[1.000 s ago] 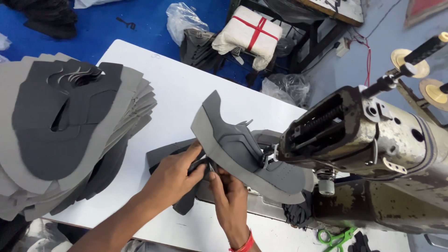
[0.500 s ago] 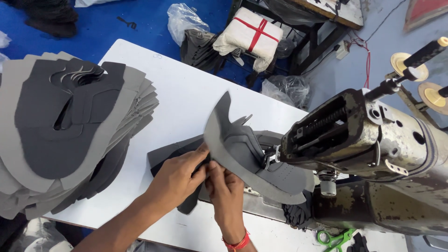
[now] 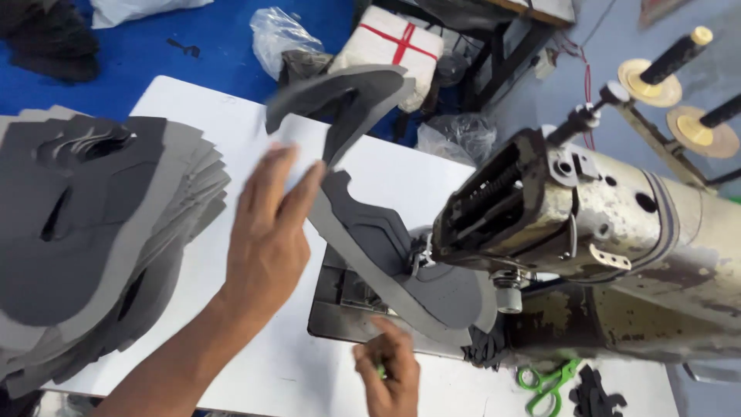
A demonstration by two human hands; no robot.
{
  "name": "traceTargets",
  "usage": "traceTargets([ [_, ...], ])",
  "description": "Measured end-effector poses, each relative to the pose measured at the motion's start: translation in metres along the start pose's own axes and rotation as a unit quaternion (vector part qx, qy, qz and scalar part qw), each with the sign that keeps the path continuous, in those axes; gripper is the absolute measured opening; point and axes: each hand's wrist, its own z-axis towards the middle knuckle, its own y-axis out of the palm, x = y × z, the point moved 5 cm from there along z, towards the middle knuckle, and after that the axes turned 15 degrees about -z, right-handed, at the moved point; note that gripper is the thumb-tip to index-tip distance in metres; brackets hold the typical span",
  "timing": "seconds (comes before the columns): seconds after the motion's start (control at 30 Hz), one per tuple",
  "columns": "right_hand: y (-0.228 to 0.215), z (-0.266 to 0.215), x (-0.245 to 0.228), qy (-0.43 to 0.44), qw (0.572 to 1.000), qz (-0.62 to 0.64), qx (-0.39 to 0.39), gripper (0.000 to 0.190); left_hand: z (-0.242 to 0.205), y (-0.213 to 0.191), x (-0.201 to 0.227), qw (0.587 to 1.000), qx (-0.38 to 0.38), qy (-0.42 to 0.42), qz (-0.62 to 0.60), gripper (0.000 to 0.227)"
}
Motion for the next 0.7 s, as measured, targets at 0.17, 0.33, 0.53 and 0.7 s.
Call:
traceTargets([
  [0.17, -0.034, 0.005, -0.027, -0.043, 0.992, 0.061, 0.105, 0.054, 0.009, 0.076, 0.014, 0.986, -0.08, 0.053, -0.136, 0.044],
  [0.33, -0.071, 0.028, -0.024, 0.083, 0.983, 0.064, 0.15, 0.048, 0.023, 0.093, 0.012, 0.948, -0.25, -0.049, -0.19, 0.057],
  [0.53, -0.087, 0.048, -0.041, 0.134, 0.98, 0.051, 0.141, 0.046, -0.01, 0.088, 0.013, 0.848, -0.318, -0.221, -0.362, 0.045],
  [0.7, -0.086, 0.058, -0.045, 0.13, 0.98, 0.046, 0.143, 0.04, -0.017, 0.082, 0.019, 0.853, -0.289, -0.28, -0.332, 0.043],
])
